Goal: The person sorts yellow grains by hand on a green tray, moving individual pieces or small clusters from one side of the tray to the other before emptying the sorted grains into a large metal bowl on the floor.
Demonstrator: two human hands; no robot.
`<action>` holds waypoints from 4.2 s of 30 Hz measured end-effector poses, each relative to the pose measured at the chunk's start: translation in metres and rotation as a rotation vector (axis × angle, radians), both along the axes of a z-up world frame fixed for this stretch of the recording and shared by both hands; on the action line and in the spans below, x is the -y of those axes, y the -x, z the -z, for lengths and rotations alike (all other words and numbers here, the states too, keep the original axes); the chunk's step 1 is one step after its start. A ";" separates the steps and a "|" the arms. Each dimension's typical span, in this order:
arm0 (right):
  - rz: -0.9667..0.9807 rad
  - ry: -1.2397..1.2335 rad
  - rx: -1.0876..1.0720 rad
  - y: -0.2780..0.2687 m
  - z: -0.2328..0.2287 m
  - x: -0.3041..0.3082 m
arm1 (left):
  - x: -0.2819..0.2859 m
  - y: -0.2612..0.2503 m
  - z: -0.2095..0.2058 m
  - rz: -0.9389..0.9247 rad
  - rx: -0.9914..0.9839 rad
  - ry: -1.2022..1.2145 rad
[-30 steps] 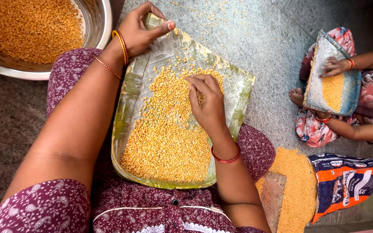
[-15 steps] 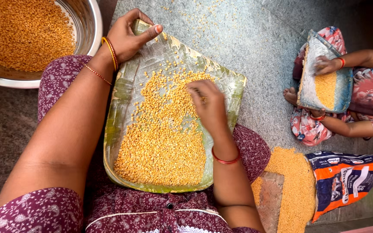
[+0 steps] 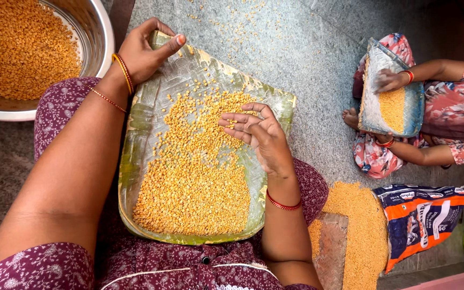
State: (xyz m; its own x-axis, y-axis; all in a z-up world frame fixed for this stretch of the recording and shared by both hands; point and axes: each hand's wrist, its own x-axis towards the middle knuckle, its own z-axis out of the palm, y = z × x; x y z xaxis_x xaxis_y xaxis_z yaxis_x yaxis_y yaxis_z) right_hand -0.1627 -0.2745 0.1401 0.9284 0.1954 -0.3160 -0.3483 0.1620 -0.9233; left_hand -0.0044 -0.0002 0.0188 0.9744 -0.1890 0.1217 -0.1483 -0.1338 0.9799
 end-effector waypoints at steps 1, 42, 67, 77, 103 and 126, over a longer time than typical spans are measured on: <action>0.000 0.014 -0.004 0.000 -0.002 -0.001 | 0.000 0.000 0.000 -0.002 -0.012 0.002; -0.017 0.764 0.473 -0.020 0.016 -0.081 | 0.004 0.001 -0.005 -0.018 -0.098 0.004; -0.136 0.472 0.278 -0.026 0.040 -0.037 | 0.004 0.000 -0.006 -0.001 -0.090 0.004; -0.292 0.756 0.319 -0.010 0.042 -0.078 | 0.004 0.000 -0.002 -0.008 -0.077 -0.007; 0.396 0.614 0.458 -0.046 0.026 0.022 | 0.004 0.001 -0.012 0.017 -0.155 0.004; 0.076 0.893 0.366 -0.036 0.058 -0.045 | 0.004 0.000 -0.008 0.004 -0.081 -0.022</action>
